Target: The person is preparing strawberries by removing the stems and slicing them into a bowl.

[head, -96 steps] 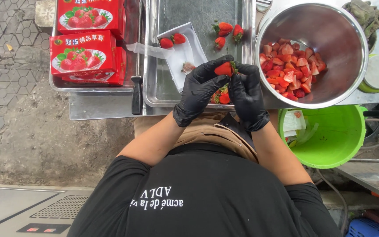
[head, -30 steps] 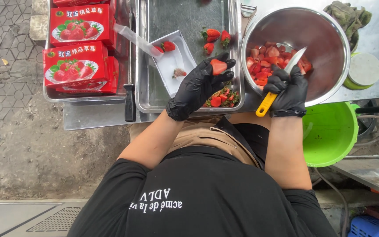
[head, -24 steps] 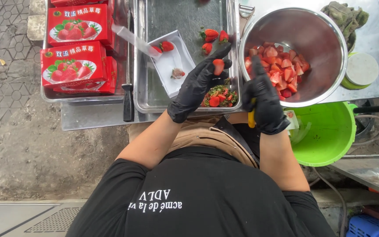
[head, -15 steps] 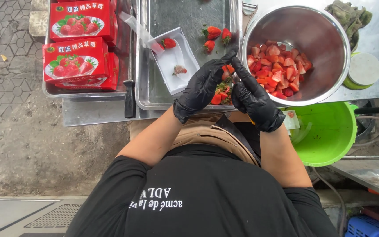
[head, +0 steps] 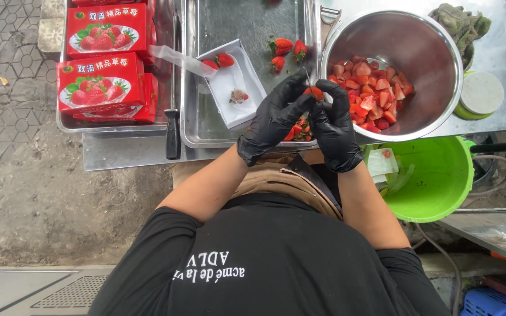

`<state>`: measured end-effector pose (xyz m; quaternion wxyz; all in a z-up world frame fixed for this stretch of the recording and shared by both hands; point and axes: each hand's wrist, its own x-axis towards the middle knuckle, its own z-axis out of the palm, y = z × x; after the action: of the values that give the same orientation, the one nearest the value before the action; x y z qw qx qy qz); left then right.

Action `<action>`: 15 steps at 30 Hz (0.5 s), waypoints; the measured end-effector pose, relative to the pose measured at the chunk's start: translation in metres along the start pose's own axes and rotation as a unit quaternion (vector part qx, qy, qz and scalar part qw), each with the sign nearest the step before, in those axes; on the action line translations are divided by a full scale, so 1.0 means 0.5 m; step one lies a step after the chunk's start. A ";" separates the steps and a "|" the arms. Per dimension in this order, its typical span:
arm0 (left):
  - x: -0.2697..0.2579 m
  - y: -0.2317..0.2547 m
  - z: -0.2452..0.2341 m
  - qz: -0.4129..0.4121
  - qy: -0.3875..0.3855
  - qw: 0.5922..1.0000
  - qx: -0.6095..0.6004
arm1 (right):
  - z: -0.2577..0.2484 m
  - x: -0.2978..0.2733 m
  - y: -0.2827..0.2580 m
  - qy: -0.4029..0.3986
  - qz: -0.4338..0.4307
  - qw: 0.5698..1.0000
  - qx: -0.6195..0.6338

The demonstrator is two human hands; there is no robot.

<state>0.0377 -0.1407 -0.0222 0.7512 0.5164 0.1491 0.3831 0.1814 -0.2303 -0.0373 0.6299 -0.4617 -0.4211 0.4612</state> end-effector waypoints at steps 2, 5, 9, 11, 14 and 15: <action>0.001 -0.016 -0.004 -0.012 0.005 1.000 -0.015 | -0.004 -0.002 -0.005 0.018 -0.028 0.999 -0.022; 0.009 -0.022 0.003 0.025 0.012 0.999 0.021 | -0.016 -0.004 -0.018 0.017 -0.032 0.998 -0.054; 0.042 0.008 0.047 0.044 -0.008 0.989 0.144 | -0.052 -0.002 -0.019 0.054 -0.006 0.998 -0.017; 0.064 0.002 0.062 0.062 -0.006 0.985 0.163 | -0.065 -0.003 -0.027 0.092 0.041 0.995 0.017; 0.103 -0.036 0.080 0.090 -0.026 0.961 0.259 | -0.091 -0.010 -0.062 0.138 -0.004 0.988 -0.066; 0.119 -0.060 0.078 0.088 -0.052 0.968 0.230 | -0.097 -0.010 -0.079 0.117 -0.010 0.992 -0.037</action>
<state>0.1139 -0.1283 -0.0224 0.5820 0.7059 0.1480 0.3756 0.2341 -0.2504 -0.0102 0.6619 -0.5312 -0.3656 0.3823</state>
